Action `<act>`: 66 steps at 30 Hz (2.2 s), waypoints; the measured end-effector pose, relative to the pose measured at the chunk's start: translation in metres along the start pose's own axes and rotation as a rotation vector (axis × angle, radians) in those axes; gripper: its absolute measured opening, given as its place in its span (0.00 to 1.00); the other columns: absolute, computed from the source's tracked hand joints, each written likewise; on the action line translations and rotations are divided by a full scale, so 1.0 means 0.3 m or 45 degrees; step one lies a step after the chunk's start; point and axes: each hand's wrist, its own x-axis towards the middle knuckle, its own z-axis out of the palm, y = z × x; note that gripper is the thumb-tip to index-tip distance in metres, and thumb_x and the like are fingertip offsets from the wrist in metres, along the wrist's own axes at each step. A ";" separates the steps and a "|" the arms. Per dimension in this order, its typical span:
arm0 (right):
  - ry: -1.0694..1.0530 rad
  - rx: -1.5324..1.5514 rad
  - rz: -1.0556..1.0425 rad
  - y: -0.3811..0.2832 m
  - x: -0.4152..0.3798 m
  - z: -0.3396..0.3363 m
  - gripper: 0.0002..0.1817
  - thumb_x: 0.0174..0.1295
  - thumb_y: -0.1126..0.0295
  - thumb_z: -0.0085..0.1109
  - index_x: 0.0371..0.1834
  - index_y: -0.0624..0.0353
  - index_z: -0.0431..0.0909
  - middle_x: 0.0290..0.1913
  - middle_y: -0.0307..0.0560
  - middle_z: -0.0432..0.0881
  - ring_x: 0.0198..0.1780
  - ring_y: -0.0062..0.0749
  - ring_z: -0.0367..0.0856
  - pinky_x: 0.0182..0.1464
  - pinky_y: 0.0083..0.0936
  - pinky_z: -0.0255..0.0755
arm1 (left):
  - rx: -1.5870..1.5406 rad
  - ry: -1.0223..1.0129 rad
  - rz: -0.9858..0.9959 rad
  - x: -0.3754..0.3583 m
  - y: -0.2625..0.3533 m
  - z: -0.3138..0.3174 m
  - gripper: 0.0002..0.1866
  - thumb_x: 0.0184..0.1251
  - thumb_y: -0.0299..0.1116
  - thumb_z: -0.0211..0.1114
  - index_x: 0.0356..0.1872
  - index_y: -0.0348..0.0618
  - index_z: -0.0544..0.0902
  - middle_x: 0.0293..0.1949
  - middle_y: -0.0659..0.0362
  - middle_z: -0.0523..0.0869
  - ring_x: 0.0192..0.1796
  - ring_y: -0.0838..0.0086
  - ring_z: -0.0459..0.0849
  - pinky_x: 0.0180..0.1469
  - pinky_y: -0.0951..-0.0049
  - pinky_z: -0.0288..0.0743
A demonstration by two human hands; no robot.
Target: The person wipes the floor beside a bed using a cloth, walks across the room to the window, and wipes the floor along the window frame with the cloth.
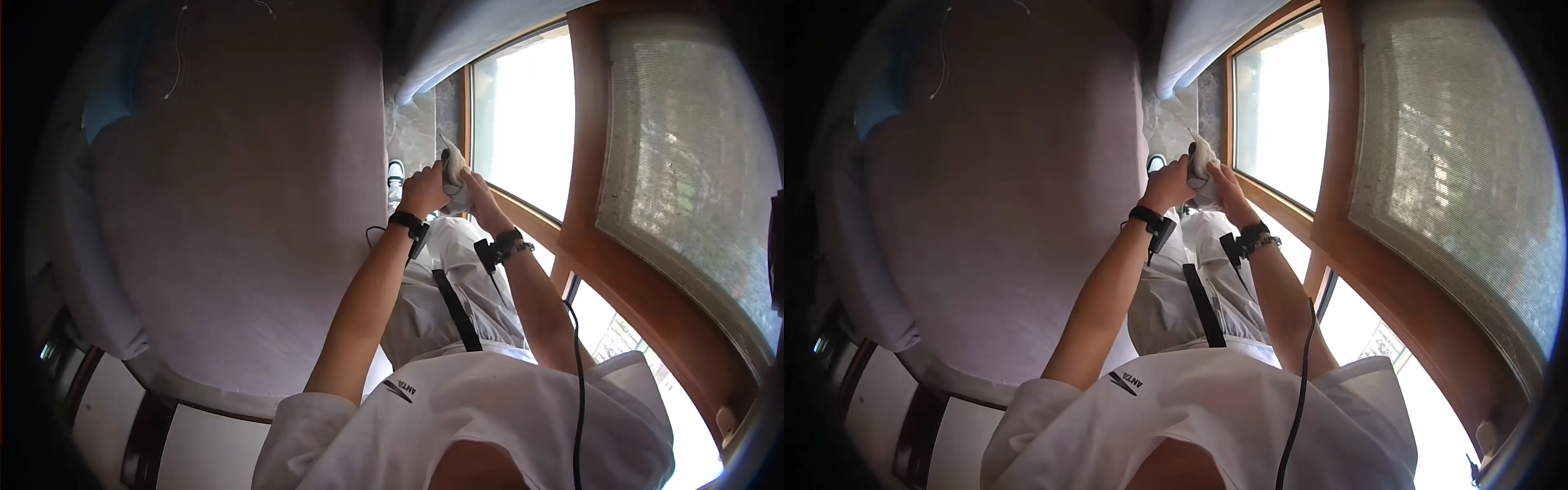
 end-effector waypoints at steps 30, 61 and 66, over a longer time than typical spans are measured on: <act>0.139 -0.607 -0.080 0.374 0.584 -0.310 0.25 0.81 0.56 0.52 0.71 0.61 0.79 0.62 0.44 0.84 0.62 0.31 0.85 0.57 0.27 0.84 | 0.021 -0.443 -0.018 0.526 -0.439 0.390 0.45 0.48 0.42 0.81 0.70 0.41 0.75 0.64 0.46 0.87 0.66 0.54 0.87 0.66 0.57 0.81; 0.165 -1.181 -0.049 0.559 0.824 -0.789 0.35 0.67 0.36 0.65 0.66 0.51 0.83 0.56 0.42 0.88 0.53 0.31 0.86 0.51 0.28 0.80 | 0.239 -0.350 0.389 0.854 -0.524 0.787 0.48 0.45 0.35 0.81 0.75 0.50 0.73 0.67 0.49 0.85 0.70 0.51 0.83 0.70 0.56 0.77; 0.092 -1.414 0.076 0.517 0.880 -0.866 0.37 0.66 0.35 0.65 0.67 0.51 0.83 0.55 0.45 0.88 0.51 0.34 0.87 0.48 0.31 0.81 | 0.282 -0.334 0.303 0.852 -0.489 0.861 0.46 0.47 0.36 0.80 0.74 0.53 0.73 0.64 0.46 0.87 0.68 0.48 0.84 0.69 0.55 0.78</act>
